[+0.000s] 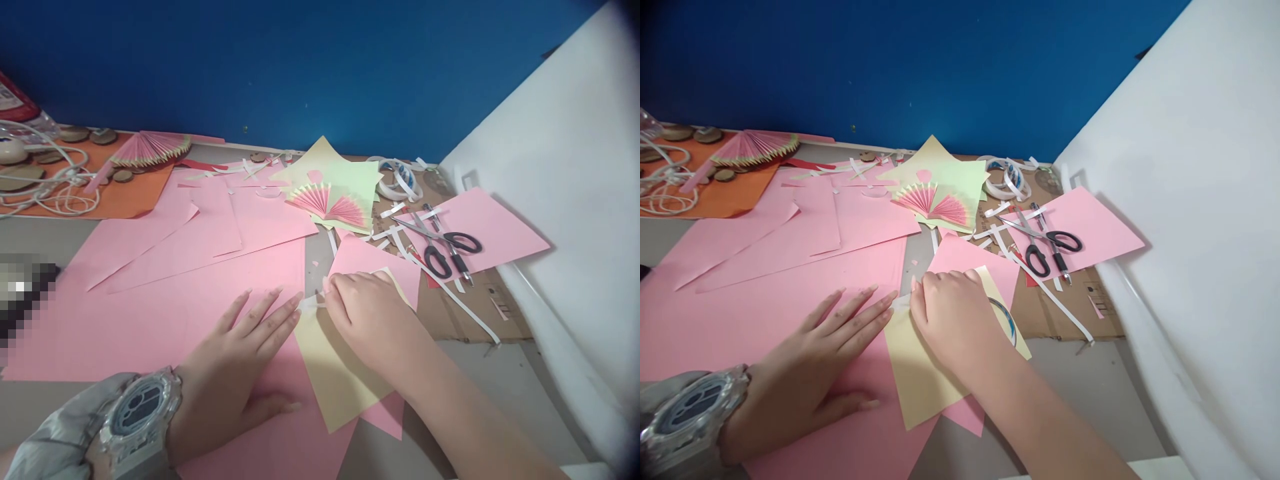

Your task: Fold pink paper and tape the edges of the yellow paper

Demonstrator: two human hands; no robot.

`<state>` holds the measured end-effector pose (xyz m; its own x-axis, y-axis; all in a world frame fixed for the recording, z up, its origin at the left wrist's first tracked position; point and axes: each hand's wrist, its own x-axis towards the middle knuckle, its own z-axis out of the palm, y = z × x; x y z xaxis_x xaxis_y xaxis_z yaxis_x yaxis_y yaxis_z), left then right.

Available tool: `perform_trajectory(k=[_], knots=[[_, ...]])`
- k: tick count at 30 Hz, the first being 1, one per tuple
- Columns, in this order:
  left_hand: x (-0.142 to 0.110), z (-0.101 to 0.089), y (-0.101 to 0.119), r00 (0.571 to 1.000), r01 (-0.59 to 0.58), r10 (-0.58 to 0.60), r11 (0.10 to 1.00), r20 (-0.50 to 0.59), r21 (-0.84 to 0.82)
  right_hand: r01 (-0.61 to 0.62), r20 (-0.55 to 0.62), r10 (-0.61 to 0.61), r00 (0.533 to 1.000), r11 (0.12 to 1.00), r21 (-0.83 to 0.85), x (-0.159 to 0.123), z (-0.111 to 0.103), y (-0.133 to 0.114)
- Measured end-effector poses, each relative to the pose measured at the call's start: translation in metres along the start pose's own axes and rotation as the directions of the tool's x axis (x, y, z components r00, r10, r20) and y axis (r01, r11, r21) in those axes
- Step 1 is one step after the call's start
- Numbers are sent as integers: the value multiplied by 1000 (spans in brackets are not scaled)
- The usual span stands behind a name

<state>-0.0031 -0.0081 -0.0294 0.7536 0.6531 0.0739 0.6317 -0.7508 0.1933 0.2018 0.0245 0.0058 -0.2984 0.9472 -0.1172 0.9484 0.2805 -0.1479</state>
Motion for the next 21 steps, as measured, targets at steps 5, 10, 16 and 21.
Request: perform_trajectory(k=[5,10,16,21], knots=[[0,0,0,1000,0,0,1000,7,11,-6,38,5,999,999,45,0,-4,4],[0,0,0,1000,-5,5,999,14,33,4,81,-21,997,980,199,-5,-7,14],[0,0,0,1000,1,-1,1000,6,31,0,84,-26,996,955,296,-8,-9,20],[-1,0,0,1000,-12,12,999,20,44,-25,157,-37,987,927,374,-6,-10,26]])
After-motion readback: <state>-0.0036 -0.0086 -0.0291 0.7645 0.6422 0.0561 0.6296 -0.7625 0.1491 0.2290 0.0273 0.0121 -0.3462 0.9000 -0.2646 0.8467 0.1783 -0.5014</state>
